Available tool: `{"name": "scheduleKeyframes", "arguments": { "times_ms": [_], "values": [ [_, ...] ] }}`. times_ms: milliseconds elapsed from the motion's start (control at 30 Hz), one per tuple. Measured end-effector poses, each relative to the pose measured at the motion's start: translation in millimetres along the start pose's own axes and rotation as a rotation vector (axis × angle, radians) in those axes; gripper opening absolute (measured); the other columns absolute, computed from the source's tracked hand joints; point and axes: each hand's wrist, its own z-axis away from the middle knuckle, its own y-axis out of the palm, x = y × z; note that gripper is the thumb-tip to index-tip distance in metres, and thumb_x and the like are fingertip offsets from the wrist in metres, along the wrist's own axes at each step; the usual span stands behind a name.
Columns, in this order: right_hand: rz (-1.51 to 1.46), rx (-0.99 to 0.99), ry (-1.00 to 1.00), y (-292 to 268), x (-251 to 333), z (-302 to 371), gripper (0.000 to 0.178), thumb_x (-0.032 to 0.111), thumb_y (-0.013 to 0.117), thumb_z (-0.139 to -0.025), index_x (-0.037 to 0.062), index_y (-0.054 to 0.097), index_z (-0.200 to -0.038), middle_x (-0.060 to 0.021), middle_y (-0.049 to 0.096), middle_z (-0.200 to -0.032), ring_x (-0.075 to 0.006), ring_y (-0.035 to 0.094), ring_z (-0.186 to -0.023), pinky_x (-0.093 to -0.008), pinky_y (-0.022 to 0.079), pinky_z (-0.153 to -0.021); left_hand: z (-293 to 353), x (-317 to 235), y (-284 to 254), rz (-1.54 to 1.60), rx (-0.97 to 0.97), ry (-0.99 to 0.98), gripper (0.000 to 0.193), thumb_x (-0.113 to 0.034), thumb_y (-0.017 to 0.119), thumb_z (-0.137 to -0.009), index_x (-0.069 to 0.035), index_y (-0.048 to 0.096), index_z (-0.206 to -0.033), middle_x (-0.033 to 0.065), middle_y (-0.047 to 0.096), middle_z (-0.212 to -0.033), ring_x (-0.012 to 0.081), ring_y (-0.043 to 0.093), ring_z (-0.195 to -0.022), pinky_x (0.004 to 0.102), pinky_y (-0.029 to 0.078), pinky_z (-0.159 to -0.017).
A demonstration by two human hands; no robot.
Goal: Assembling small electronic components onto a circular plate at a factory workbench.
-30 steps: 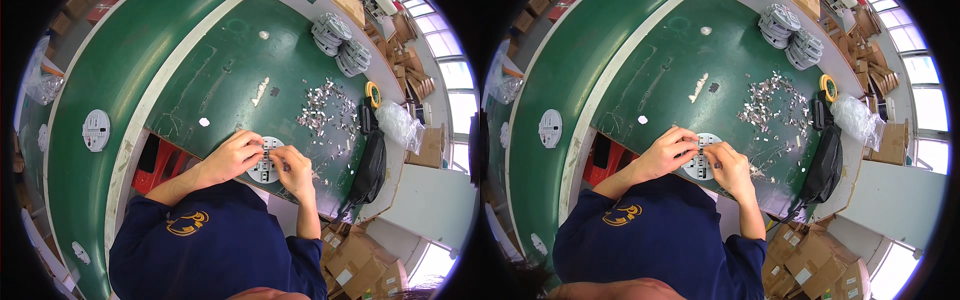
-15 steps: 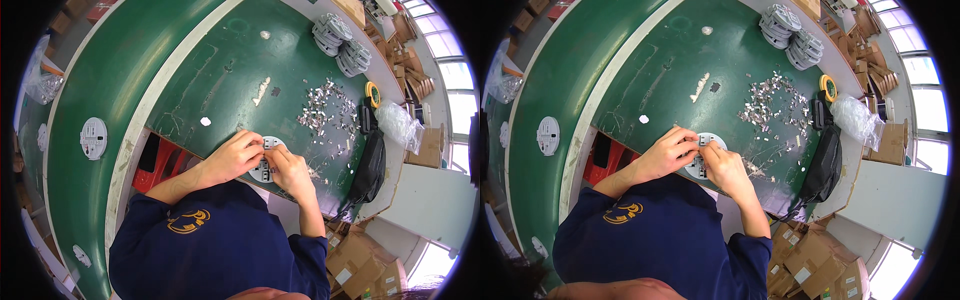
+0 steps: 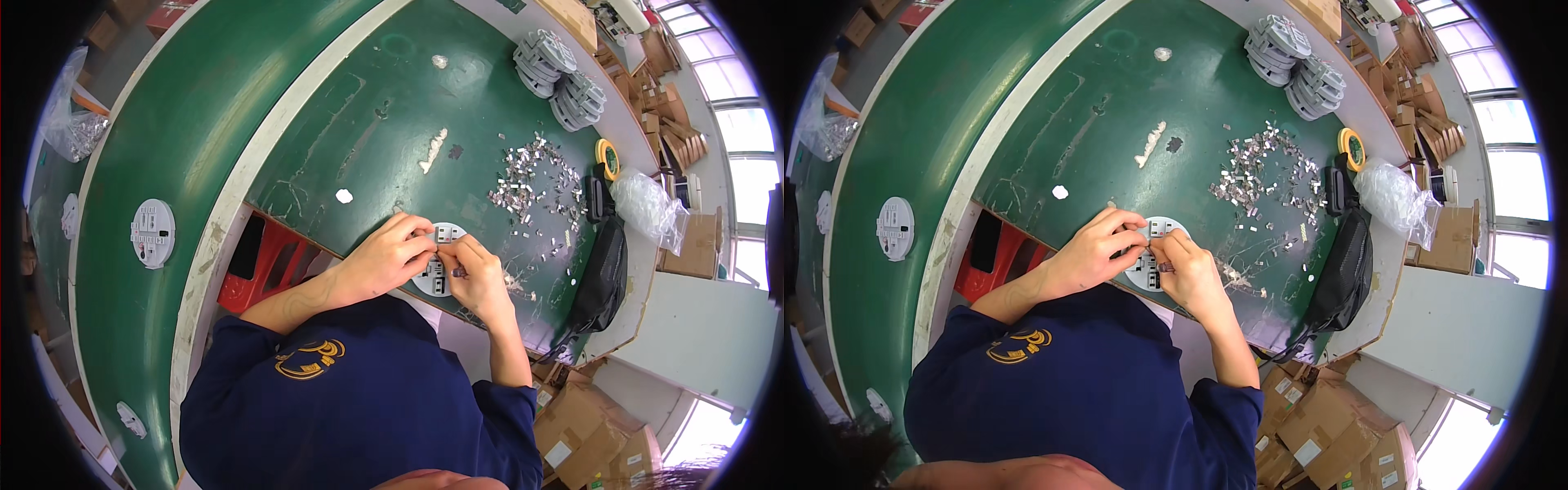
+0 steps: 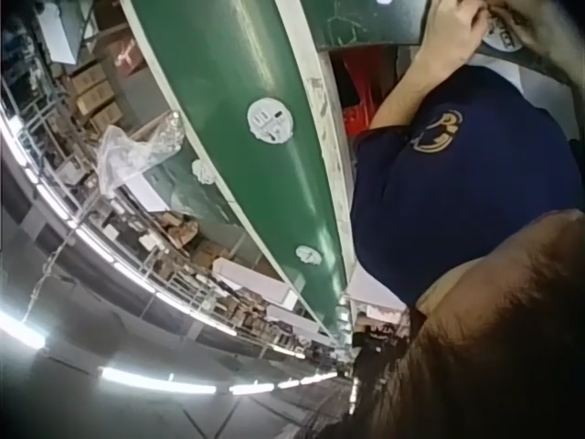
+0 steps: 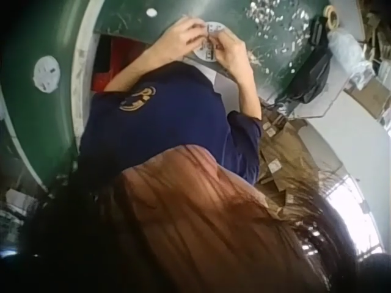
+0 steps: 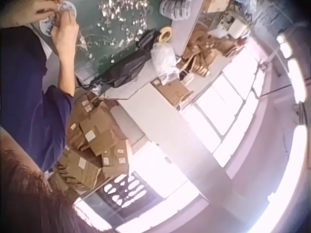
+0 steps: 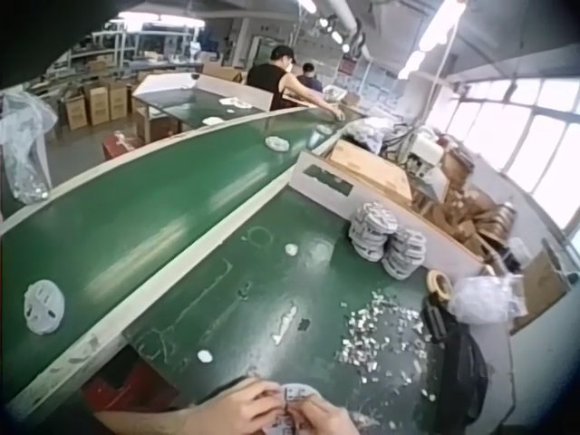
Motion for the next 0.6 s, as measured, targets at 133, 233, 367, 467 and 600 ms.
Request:
{"name": "scheduleKeyframes", "arguments": {
  "times_ms": [133, 233, 367, 467, 600],
  "values": [
    [-0.083, 0.051, 0.071, -9, 0, -6, 0.009, -0.005, 0.069, -0.081, -0.0016, 0.067, -0.088, -0.0083, 0.063, -0.078, -0.0187, 0.06, -0.063, -0.0303, 0.047, -0.056, 4, 4, 3, 0.005, 0.059, -0.029, 0.039, -0.013, 0.077, -0.078, 0.002, 0.062, -0.112, 0.0153, 0.055, -0.121, 0.0304, 0.055, -0.105, 0.0385, 0.048, -0.091],
    [-0.188, -0.063, 0.17, -23, 10, -11, 0.018, 0.002, 0.058, -0.093, -0.0028, 0.059, -0.076, -0.0061, 0.052, -0.062, -0.0184, 0.05, -0.049, -0.0308, 0.04, -0.047, 9, -13, 10, -0.142, 0.034, -0.052, 0.084, -0.03, 0.083, -0.071, 0.008, 0.043, -0.135, 0.022, 0.045, -0.133, 0.0373, 0.045, -0.121, 0.0449, 0.04, -0.104],
    [-1.302, -0.367, 0.051, -23, 4, -21, 0.047, 0.021, 0.047, -0.103, 0.0045, 0.041, -0.06, -0.0004, 0.037, -0.053, -0.0108, 0.029, -0.043, -0.028, 0.025, -0.042, 3, -6, 22, -0.161, 0.167, -0.039, 0.114, -0.042, 0.086, -0.064, 0.012, 0.025, -0.144, 0.0262, 0.038, -0.138, 0.041, 0.036, -0.129, 0.0487, 0.032, -0.11],
    [-1.189, -0.37, 0.06, -6, 10, -23, 0.051, 0.027, 0.039, -0.106, 0.0084, 0.032, -0.059, 0.0006, 0.03, -0.052, -0.0097, 0.022, -0.043, -0.0281, 0.023, -0.041, 1, -6, 21, -0.14, 0.189, -0.041, 0.111, -0.04, 0.086, -0.064, 0.011, 0.028, -0.143, 0.025, 0.04, -0.137, 0.0402, 0.038, -0.128, 0.0478, 0.034, -0.109],
    [-1.131, -0.363, 0.003, 6, 5, -18, 0.052, 0.028, 0.036, -0.107, 0.0093, 0.029, -0.059, 0.0004, 0.028, -0.051, -0.0097, 0.021, -0.043, -0.0282, 0.021, -0.041, 0, -6, 20, -0.122, 0.2, -0.04, 0.11, -0.039, 0.087, -0.063, 0.01, 0.029, -0.143, 0.0242, 0.041, -0.137, 0.0395, 0.039, -0.127, 0.0471, 0.034, -0.108]
  ]
}}
